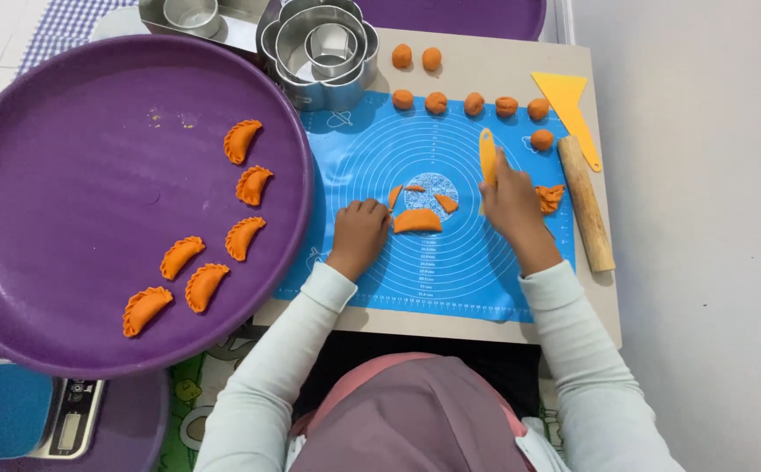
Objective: A person shapes orange dough into a dumpling using their hands and a plastic crimping tool on a silicone mat.
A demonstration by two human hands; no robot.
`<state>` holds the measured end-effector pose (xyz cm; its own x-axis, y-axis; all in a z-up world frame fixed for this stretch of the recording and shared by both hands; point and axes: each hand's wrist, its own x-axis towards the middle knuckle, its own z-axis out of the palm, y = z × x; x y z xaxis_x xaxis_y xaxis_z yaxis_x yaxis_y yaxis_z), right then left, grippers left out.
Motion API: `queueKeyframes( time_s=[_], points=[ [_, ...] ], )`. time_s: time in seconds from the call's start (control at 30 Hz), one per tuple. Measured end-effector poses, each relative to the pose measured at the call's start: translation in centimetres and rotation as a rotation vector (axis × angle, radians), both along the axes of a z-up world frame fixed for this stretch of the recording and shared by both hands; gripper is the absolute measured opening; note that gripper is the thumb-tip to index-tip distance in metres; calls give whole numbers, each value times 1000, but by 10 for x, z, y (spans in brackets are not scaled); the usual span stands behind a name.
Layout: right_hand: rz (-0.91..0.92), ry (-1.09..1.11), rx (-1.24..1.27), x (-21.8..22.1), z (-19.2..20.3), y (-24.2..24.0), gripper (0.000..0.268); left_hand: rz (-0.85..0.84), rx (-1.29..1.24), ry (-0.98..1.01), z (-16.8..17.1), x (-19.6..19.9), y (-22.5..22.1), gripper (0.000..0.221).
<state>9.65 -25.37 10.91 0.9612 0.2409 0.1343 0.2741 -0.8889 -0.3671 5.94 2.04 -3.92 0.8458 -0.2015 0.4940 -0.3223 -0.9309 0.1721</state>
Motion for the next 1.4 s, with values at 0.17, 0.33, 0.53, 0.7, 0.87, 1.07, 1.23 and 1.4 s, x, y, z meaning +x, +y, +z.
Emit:
queueKeyframes(
  time_s=[0.17, 0.33, 0.53, 0.7, 0.87, 1.07, 1.23, 1.4],
  points=[
    [-39, 20, -277, 3, -31, -16, 58, -3, -74, 50, 19, 13, -6, 14],
    [4, -120, -306, 11, -71, -26, 52, -45, -95, 329, 67, 10, -8, 41],
    [249, -178, -100, 18, -92, -10, 54, -125, 54, 350, 46, 21, -9, 40],
    [306, 4, 19, 16, -75, 11, 35, -116, -1, 149, 32, 23, -11, 20],
    [325, -14, -16, 28, -88, 15, 24, -122, -54, 40, 16, 31, -15, 12],
    [272, 19, -45, 41, -112, 19, 6, -109, -72, 66, 23, 27, -18, 12],
    [205, -80, 145, 63, -119, 31, 5, -99, -106, -34, 26, 25, -17, 12],
    [328, 46, 121, 58, -98, 68, 26, -50, -129, -85, 19, 27, -15, 16]
  ],
)
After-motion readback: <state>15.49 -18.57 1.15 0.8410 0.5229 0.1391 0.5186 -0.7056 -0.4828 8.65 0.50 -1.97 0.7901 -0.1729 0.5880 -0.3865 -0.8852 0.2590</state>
